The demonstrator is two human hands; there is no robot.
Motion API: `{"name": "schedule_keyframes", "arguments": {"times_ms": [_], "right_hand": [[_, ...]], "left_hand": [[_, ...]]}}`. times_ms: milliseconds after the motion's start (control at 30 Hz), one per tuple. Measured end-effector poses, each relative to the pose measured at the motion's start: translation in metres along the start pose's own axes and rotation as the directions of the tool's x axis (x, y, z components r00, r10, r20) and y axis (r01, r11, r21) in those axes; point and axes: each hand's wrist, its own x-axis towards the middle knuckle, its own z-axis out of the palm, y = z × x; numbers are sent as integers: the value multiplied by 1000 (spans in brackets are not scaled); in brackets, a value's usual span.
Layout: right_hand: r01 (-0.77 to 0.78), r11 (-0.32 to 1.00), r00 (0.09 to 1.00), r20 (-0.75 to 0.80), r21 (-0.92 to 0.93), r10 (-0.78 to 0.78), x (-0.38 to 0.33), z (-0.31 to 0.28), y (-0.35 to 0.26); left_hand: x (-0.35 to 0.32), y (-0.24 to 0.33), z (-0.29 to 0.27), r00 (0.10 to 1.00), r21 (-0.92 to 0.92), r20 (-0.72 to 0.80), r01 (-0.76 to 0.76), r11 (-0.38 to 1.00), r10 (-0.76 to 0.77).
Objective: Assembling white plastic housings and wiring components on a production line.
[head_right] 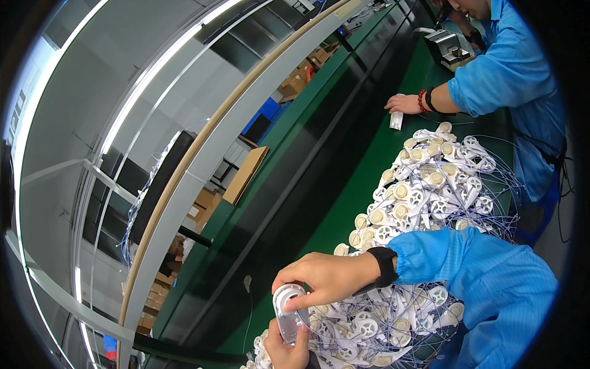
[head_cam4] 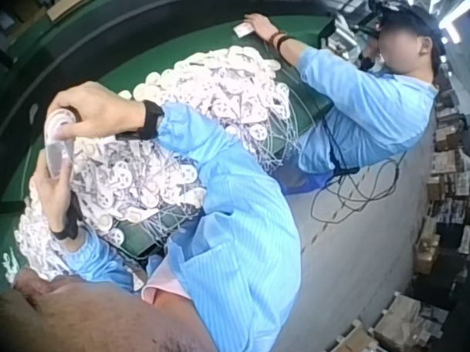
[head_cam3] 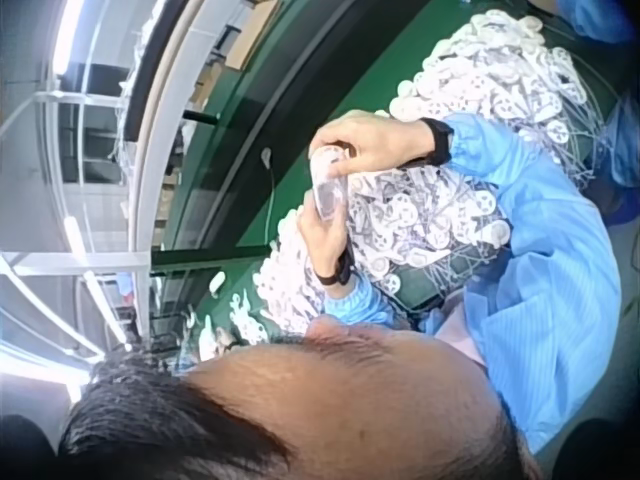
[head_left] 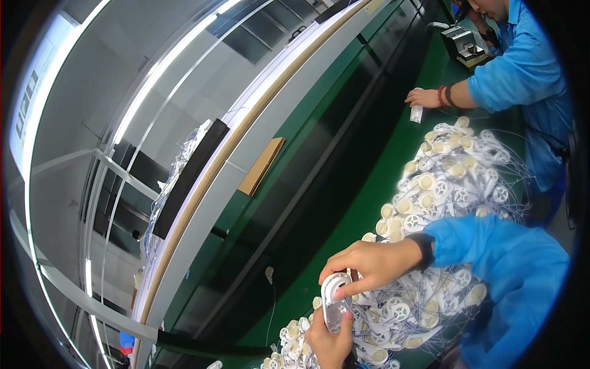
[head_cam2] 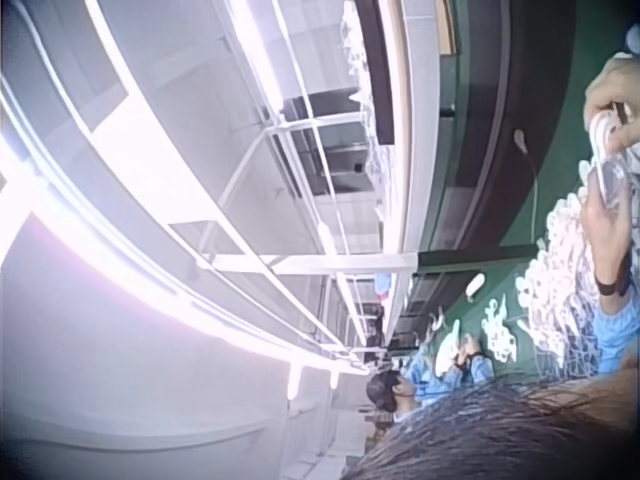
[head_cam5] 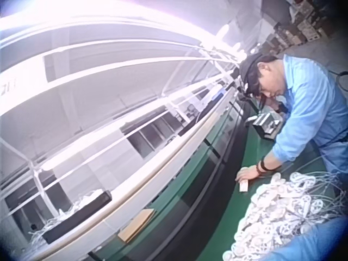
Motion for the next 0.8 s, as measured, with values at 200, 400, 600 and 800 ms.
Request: {"name": "schedule_keyframes", "arguments": {"times_ms": [200,400,600,800], "right_hand": [[41,999,998,-39,-29,-42,-3,12,-4],[39,987,997,-56,-157,-48,-6,18,2],[43,997,998,-37,-71,-45,-6,18,3],[32,996,999,-16,-84,-33,-5,19,4]], "left_hand": [[-1,-11,1,999,-113,-26,31,993,-34],[-1,-1,1,999,-15,-8,36,999,-36],[-2,-7,5,1000,-52,-2,-17,999,17],[-4,-6,3,1000,-125,-12,2,992,-4]]}}
